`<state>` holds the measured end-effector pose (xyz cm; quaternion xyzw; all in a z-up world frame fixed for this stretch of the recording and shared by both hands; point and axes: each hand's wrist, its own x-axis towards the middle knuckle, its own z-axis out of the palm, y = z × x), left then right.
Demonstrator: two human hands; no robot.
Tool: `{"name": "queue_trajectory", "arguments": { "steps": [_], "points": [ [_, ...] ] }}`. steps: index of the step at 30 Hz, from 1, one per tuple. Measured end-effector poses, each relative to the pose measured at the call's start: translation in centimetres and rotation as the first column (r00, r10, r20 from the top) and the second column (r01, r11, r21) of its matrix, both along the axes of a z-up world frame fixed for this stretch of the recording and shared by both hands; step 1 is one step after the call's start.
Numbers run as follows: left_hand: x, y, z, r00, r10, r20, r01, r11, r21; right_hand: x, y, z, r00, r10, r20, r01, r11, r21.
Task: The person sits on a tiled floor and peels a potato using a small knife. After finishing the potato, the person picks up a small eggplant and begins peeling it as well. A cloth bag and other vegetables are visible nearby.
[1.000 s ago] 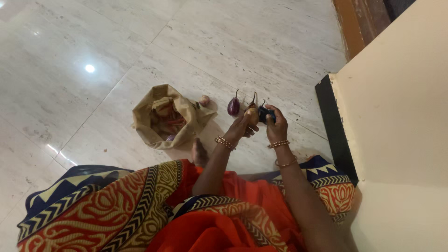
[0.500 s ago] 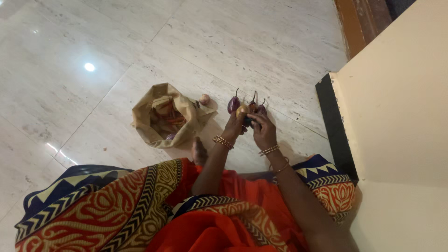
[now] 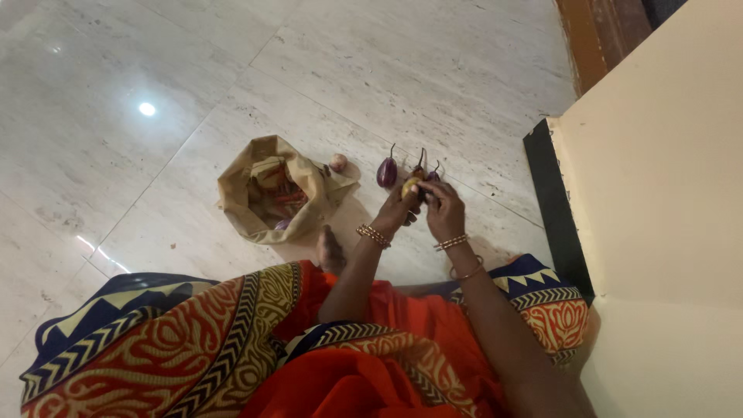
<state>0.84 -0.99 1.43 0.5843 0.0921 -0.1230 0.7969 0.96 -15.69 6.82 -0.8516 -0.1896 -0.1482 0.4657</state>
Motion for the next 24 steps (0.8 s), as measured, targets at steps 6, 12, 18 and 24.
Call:
{"name": "queue_trajectory", "arguments": {
  "steps": [6,12,18,24],
  "points": [
    [0.3,0.8,-1.3,0.998,0.045,-0.031,-0.046,0.999,-0.017,-0.1,0.8,-2.2,0.996,0.064,0.062,-0.060,0.996,-0.061],
    [0.4,0.3,-0.8,1.000,-0.019,-0.022,0.020,0.998,0.056,0.5,0.1,-1.5,0.999,0.007,0.041,-0.006,1.000,-0.021],
    [0.5,-0.2,-1.5,0.998,-0.060,-0.002,0.060,0.998,0.031,0.8,-0.4,-0.1,0.996,-0.048,-0.071,0.048,0.999,0.006],
    [0.7,0.6,-2.0,0.999,0.038,0.011,-0.038,0.999,-0.023,0.9,-0.3,-0.8,0.996,0.003,-0.085,0.002,0.998,0.057]
  ]
}}
